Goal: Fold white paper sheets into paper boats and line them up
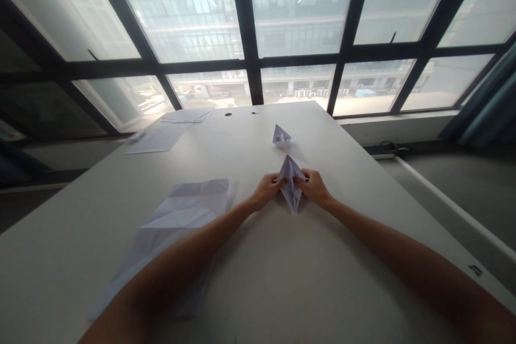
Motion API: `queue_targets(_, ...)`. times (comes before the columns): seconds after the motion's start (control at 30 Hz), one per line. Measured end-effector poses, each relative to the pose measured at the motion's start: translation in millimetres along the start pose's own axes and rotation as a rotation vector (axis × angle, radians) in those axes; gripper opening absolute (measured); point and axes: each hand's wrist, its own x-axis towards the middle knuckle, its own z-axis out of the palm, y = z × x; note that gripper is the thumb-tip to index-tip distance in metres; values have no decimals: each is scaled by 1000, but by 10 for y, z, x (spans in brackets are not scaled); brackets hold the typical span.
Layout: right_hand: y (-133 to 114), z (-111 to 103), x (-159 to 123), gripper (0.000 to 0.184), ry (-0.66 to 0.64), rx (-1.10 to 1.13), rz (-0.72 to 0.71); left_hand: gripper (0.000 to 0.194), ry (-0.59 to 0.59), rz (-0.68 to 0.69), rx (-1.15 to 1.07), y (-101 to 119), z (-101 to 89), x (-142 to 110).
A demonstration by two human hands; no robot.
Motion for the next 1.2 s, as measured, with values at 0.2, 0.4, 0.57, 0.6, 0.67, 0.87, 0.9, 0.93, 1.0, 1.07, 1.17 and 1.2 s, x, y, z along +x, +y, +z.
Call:
queue_targets(0.2, -26, -28, 3, 15, 4, 44, 95, 31, 32, -38, -5, 82, 35, -25)
queue_targets(0.4, -31, -35, 7, 13, -12, 123, 195, 20, 45, -76, -81, 95, 38, -18)
queue_targets(0.57, -20, 5, 22, 19, -20, 300, 229, 23, 17, -93, -124, 52, 13, 3)
queue_targets(0.6, -24, 10, 23, 21, -26, 354, 252, 23, 13, -100, -132, 44, 9, 7)
queue_targets(0.67, -38, 14, 21, 25, -48, 459, 309, 23, 0, -118, -136, 37, 3, 12)
queue_targets(0.87, -72, 17, 8, 28, -72, 585, 399, 25, -5, -170, -169, 60, 2, 6)
queue_targets(0.9, -68, 19, 9, 28, -65, 585, 399, 25, -6, -168, -181, 59, 1, 7)
queue_targets(0.93, -62, 22, 11, 27, -57, 583, 397, 26, -8, -162, -194, 57, 0, 10)
queue_targets(1.0, -47, 26, 17, 27, -38, 580, 390, 27, -3, -149, -219, 53, 0, 19)
queue_targets(1.07, -35, 29, 24, 28, -25, 582, 384, 29, 12, -150, -243, 56, 2, 26)
queue_targets(1.17, -28, 32, 30, 30, -21, 573, 373, 29, 8, -153, -256, 70, 9, 30)
queue_targets(1.2, -29, 33, 30, 30, -18, 564, 372, 30, 0, -144, -249, 73, 10, 30)
